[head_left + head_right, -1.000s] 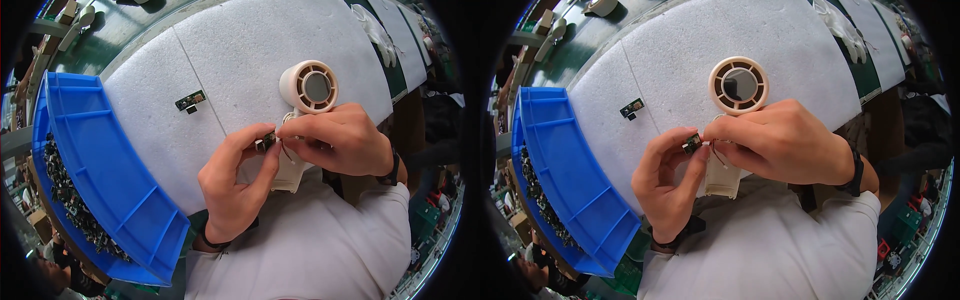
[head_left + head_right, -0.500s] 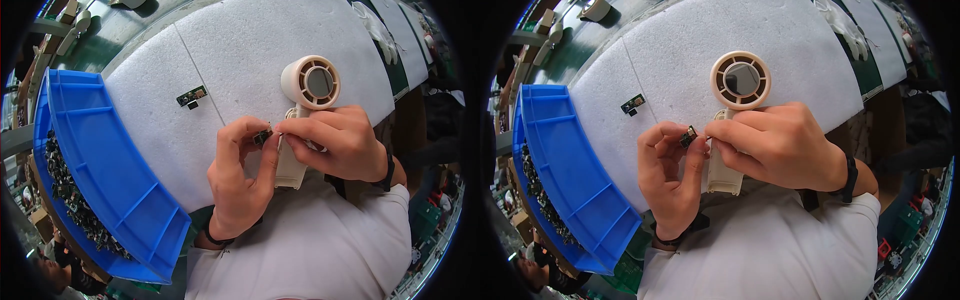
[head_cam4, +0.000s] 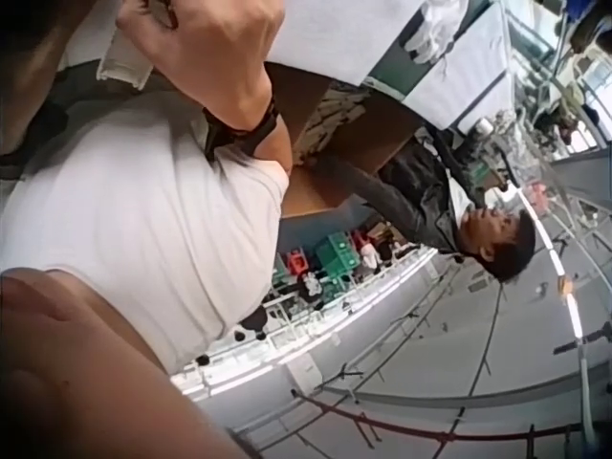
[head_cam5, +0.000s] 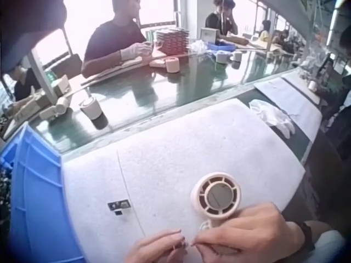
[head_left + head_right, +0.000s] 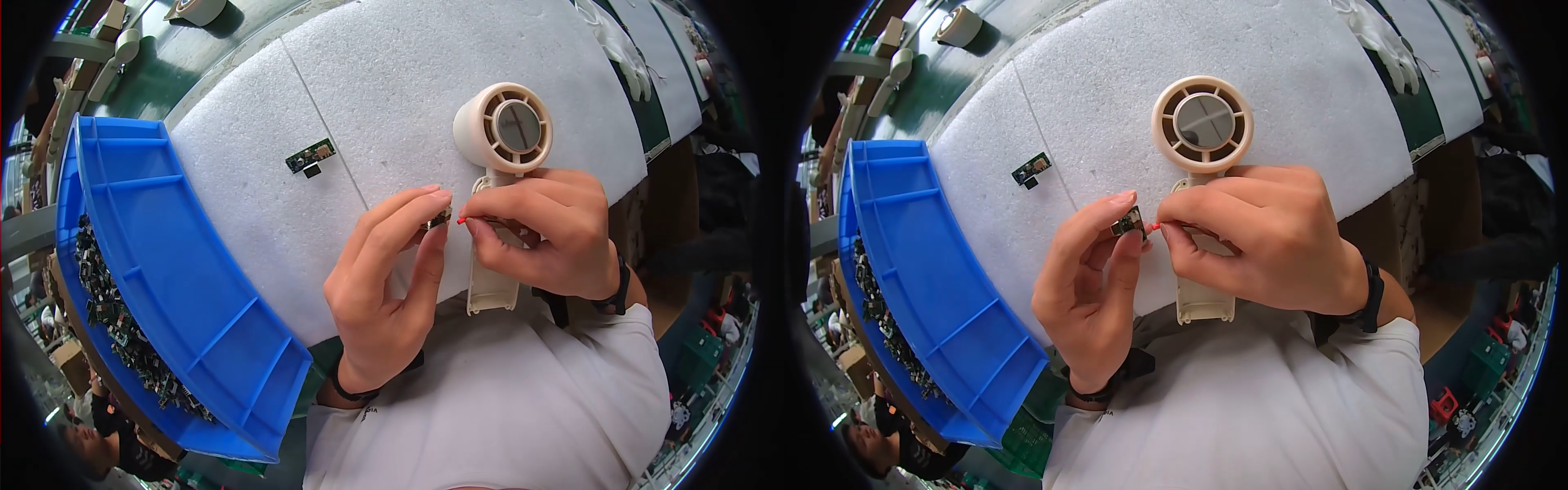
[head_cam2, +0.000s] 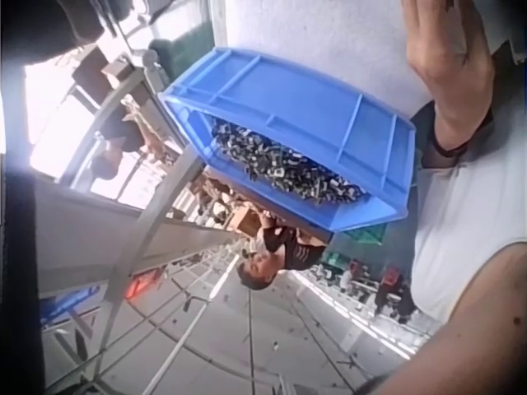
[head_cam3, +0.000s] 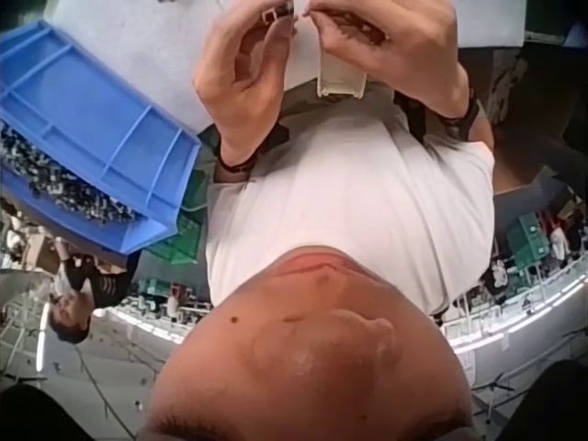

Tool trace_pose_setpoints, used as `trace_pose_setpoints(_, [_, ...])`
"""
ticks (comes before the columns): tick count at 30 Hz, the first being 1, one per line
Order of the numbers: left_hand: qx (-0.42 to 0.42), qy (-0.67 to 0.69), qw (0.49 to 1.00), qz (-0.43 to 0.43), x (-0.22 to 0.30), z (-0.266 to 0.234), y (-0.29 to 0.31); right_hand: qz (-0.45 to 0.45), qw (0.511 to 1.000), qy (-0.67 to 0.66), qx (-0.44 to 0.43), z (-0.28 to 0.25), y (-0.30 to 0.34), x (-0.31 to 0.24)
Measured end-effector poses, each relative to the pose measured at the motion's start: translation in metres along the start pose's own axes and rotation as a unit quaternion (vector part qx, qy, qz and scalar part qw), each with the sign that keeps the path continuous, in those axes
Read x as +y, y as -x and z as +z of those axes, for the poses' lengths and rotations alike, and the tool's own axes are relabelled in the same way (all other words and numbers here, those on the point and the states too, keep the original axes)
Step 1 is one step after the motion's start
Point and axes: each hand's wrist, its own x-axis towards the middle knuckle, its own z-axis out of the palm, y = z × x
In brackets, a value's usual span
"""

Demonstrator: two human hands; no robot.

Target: The person picks up a circuit board and a fan housing, connects a wire to the board, and fits the board into the housing. They then set the fan aside and repeat the process with another set of components.

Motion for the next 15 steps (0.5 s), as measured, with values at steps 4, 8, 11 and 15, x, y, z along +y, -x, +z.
trace_pose_setpoints(4, [-0.028, 0.003, 1.000, 0.001, 0.006, 0.006, -0.002, -0.007, 0.999, 0.040, 0.016, -0.011, 0.004, 0.000])
trace_pose_setpoints(8, [0.019, 0.051, 0.997, -0.063, 0.009, 0.011, 0.004, -0.023, 0.997, 0.035, 0.058, -0.008, 0.002, -0.003])
trace_pose_setpoints(11, [0.018, 0.045, 0.998, -0.035, 0.003, 0.005, 0.006, -0.022, 0.997, 0.038, 0.062, -0.002, 0.003, -0.007])
trace_pose_setpoints(15, [-0.010, 0.028, 1.000, -0.002, -0.001, -0.003, 0.008, -0.031, 0.997, 0.032, 0.064, 0.000, 0.002, -0.006])
